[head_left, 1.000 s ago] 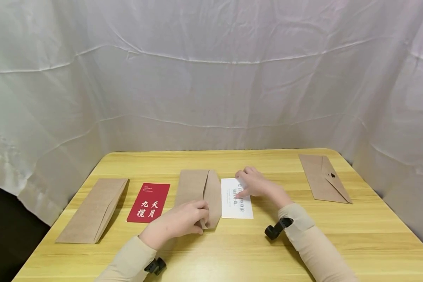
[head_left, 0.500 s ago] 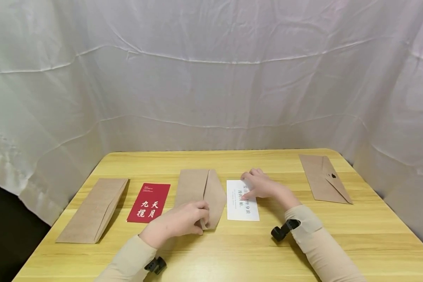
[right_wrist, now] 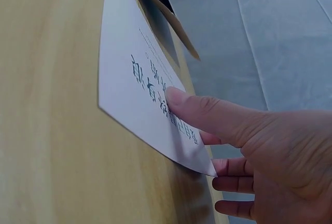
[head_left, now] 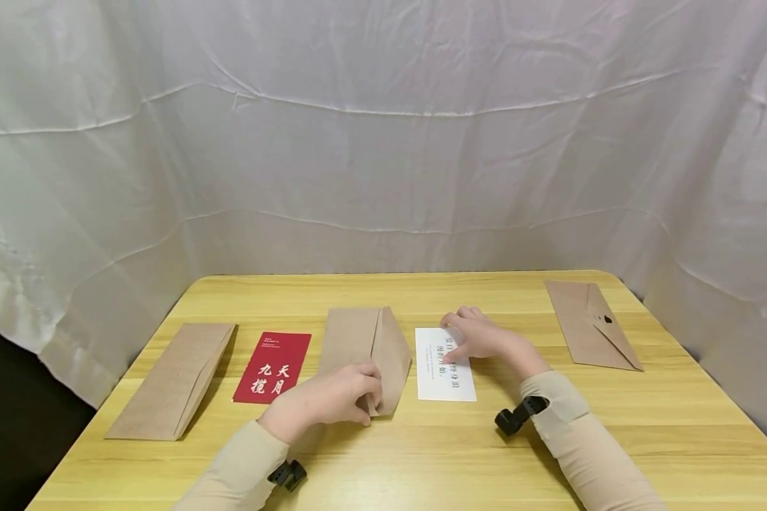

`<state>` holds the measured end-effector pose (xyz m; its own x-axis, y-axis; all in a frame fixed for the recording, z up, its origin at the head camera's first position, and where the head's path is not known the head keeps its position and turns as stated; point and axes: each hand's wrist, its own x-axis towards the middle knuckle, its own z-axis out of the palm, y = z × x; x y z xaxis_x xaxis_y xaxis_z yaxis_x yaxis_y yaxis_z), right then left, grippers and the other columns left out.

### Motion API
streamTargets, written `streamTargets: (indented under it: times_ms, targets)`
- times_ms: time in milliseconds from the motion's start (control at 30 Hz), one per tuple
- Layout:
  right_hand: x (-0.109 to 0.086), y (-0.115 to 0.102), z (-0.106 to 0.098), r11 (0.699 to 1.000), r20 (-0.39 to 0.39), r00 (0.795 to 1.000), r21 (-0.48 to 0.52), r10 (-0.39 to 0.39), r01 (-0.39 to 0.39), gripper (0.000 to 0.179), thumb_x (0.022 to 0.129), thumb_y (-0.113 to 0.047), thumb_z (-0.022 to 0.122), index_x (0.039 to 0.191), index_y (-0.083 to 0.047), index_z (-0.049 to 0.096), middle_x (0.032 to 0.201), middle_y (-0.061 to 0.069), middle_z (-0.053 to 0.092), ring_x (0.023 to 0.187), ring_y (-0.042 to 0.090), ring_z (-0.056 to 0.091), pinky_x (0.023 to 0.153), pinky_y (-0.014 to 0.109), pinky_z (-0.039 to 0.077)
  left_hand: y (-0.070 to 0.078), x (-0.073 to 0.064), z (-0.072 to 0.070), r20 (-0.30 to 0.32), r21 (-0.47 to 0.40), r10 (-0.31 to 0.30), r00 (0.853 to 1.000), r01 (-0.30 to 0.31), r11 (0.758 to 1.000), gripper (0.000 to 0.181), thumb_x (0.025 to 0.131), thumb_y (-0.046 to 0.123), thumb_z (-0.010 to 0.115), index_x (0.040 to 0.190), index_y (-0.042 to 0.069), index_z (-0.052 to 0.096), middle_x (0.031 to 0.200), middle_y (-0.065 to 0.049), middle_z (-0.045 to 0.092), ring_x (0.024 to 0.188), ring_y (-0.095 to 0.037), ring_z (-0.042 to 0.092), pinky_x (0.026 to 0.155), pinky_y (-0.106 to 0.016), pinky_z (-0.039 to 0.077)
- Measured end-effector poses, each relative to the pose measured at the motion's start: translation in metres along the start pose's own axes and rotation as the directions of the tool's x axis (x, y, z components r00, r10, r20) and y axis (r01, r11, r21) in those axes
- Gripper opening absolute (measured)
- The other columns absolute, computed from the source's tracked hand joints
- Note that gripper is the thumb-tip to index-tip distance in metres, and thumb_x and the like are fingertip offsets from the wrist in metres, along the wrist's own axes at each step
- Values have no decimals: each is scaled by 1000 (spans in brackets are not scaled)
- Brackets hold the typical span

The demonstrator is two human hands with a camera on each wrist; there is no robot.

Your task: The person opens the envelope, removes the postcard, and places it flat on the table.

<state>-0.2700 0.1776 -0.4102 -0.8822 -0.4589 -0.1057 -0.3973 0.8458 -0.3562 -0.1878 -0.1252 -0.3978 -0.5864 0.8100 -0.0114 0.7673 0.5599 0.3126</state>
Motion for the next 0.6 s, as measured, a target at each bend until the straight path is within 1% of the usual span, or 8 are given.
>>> streamTargets:
  times_ms: [267, 400, 600]
  targets:
    - [-1, 2, 1, 1000, 4, 1000, -4, -6, 6, 67, 76, -45, 80, 130, -14, 54, 120, 12, 52, 110, 27, 43, 97, 50, 41, -1, 2, -1, 47, -66, -16, 999, 20, 998, 18, 75, 16, 83, 85, 13, 68, 93, 8, 56, 82, -1, 55, 74, -11, 48]
    - [-1, 2, 2, 1000, 6, 1000, -17, -12, 12, 67, 76, -47, 79, 130, -15, 54, 121, 11, 52, 111, 27, 43, 98, 49, 41, -1, 3, 0, 64, -78, -18, 998, 23, 997, 17, 76, 17, 83, 85, 14, 68, 92, 9, 56, 81, -1, 54, 73, -11, 48]
    - [-2, 2, 3, 1000, 8, 1000, -19, -17, 17, 67, 76, -47, 79, 130, -16, 54, 123, 11, 52, 113, 27, 43, 100, 50, 40, -2, 4, 0, 73, -81, -13, 997, 18, 997, 18, 75, 18, 83, 86, 15, 69, 92, 10, 56, 81, 0, 52, 73, -11, 48]
